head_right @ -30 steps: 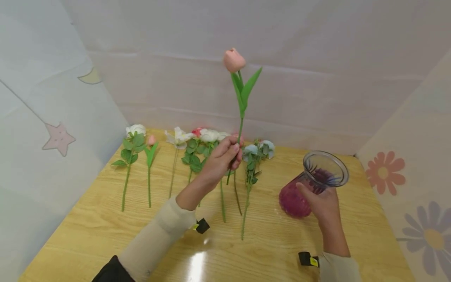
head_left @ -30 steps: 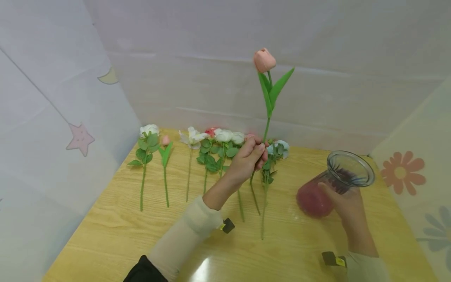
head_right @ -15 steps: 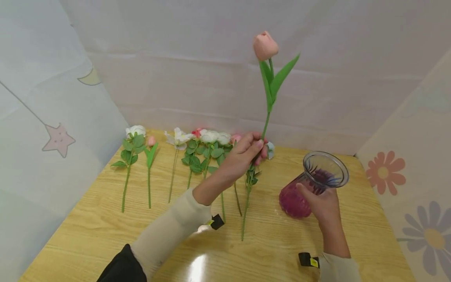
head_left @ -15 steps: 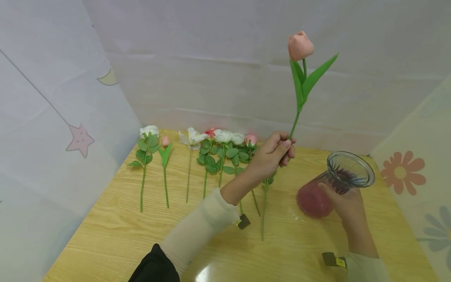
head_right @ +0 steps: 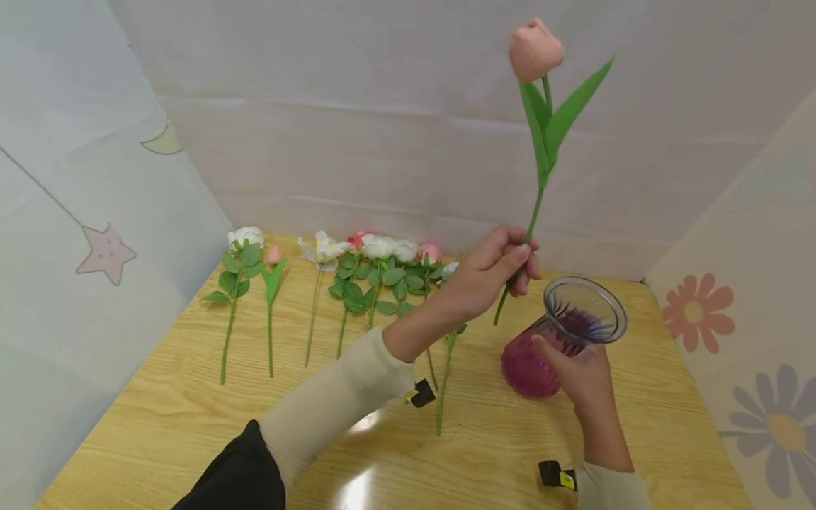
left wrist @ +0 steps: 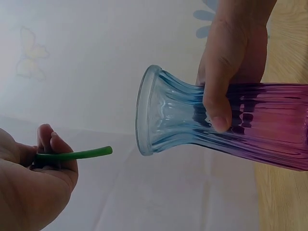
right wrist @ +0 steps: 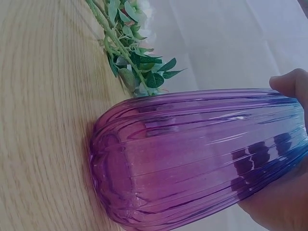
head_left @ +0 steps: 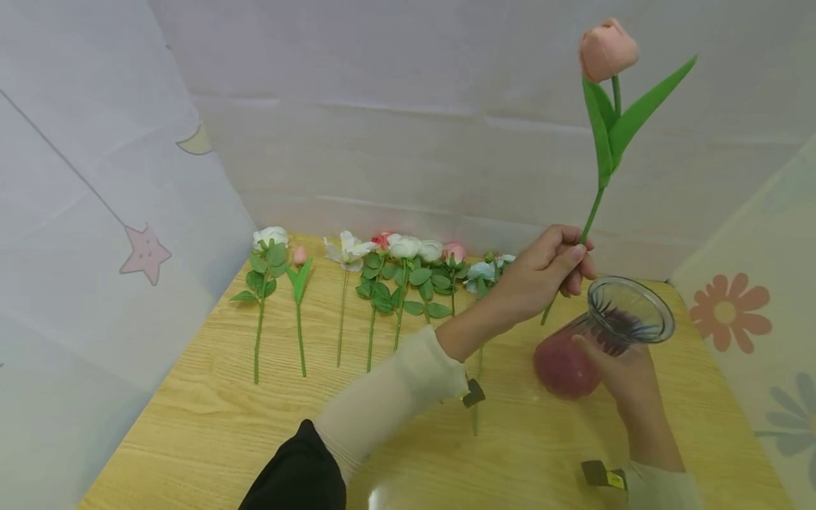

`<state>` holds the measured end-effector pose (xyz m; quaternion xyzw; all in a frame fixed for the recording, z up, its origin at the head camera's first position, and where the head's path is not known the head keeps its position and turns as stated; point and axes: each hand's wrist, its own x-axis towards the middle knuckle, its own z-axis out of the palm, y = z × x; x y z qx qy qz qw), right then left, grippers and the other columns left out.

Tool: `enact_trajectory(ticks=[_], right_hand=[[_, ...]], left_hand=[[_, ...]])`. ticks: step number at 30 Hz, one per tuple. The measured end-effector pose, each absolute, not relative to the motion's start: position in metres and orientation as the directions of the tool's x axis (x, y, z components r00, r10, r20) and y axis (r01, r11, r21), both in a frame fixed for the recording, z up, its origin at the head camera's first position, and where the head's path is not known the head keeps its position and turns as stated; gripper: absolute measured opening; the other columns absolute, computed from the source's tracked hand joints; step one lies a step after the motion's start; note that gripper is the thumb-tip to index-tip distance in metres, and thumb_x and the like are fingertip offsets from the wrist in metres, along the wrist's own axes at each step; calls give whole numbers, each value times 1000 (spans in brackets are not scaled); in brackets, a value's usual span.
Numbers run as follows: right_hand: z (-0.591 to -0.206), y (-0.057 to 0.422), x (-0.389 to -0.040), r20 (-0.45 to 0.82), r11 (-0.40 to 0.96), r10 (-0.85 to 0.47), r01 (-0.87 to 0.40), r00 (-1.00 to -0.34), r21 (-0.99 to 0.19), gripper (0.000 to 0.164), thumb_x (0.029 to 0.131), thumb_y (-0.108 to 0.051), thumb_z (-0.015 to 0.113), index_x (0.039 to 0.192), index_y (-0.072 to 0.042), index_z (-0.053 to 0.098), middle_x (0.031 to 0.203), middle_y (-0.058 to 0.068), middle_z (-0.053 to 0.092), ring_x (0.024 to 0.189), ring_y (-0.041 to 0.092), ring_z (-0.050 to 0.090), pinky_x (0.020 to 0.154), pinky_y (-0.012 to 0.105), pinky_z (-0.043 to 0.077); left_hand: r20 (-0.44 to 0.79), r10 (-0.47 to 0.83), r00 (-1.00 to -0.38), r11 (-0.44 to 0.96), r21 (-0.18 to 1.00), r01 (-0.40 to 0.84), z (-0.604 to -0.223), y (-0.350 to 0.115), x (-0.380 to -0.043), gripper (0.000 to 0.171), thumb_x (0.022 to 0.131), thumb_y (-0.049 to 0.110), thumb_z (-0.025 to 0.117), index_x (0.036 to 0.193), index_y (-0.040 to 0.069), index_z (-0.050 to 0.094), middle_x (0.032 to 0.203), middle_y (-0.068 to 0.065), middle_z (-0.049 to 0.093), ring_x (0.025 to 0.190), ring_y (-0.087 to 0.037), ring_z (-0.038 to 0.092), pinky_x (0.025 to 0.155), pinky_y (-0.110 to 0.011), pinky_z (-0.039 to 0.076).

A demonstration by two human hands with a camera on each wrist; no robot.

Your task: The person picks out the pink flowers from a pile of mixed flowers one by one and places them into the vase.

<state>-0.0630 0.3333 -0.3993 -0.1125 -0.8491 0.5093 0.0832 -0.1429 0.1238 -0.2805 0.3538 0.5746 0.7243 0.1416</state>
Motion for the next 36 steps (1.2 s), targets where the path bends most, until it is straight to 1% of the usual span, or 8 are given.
enact_trajectory(ticks=[6, 9, 14, 16, 21, 24, 30, 36], right_hand=[[-402, 335, -64, 78, 421, 249, 35, -965, -907, 62, 94, -18, 74, 147, -21, 41, 124, -15, 54, 114, -1, 50, 88, 7, 40], [-403, 335, -64, 80, 390, 261, 29, -962, -921, 59, 93, -15, 75, 143, -22, 44, 120, -17, 56, 110, -1, 52, 87, 7, 41], [-403, 336, -61, 63, 317, 280, 30, -958, -948, 54, 91, -12, 77, 135, -23, 49, 114, -15, 60, 104, -1, 56, 83, 7, 44], [-402, 336, -61, 70, 339, 277, 29, -958, -940, 52, 91, -12, 76, 134, -23, 48, 113, -15, 59, 103, -1, 55, 83, 7, 44], [-401, 334, -64, 89, 443, 282, 47, -955, -896, 56, 93, -20, 76, 139, -21, 44, 115, -21, 54, 107, -4, 50, 84, 6, 40], [-401, 334, -65, 95, 446, 277, 40, -956, -894, 57, 93, -19, 76, 140, -21, 44, 116, -21, 54, 107, -4, 51, 85, 6, 41], [-405, 335, -65, 122, 413, 244, -11, -962, -911, 57, 93, -11, 74, 140, -23, 44, 116, -17, 57, 105, -1, 54, 84, 7, 43], [-406, 335, -65, 133, 400, 223, -34, -966, -916, 60, 93, -9, 73, 142, -21, 41, 120, -17, 56, 110, -2, 54, 87, 7, 43]], left_hand=[[308, 642, -703, -243, 950, 194, -268, 146, -142, 24, 110, 14, 38, 128, 0, 48, 99, -12, 65, 72, -6, 59, 72, -21, 56], [283, 653, -703, -199, 959, 201, -261, 157, -140, 23, 111, 14, 38, 128, 3, 48, 99, -8, 66, 73, -5, 59, 72, -19, 56], [273, 669, -691, -162, 961, 222, -251, 173, -140, 24, 111, 14, 37, 130, 3, 48, 100, -5, 65, 75, -7, 61, 73, -16, 54], [265, 666, -697, -148, 963, 225, -249, 178, -142, 25, 111, 15, 37, 131, 4, 48, 101, -4, 64, 76, -7, 62, 74, -15, 54], [235, 634, -737, -107, 970, 217, -253, 190, -148, 25, 110, 15, 38, 130, 6, 49, 100, -1, 62, 77, -4, 61, 74, -13, 54], [223, 628, -746, -91, 972, 215, -260, 196, -152, 24, 110, 15, 38, 129, 5, 50, 99, 0, 61, 78, -2, 61, 74, -12, 54], [215, 648, -730, -26, 965, 260, -274, 201, -157, 23, 110, 14, 39, 129, 6, 50, 99, -1, 63, 79, 1, 63, 74, -10, 53], [187, 684, -705, 55, 951, 305, -280, 198, -156, 23, 111, 16, 38, 129, 8, 49, 101, 2, 63, 83, 3, 63, 76, -8, 51]])
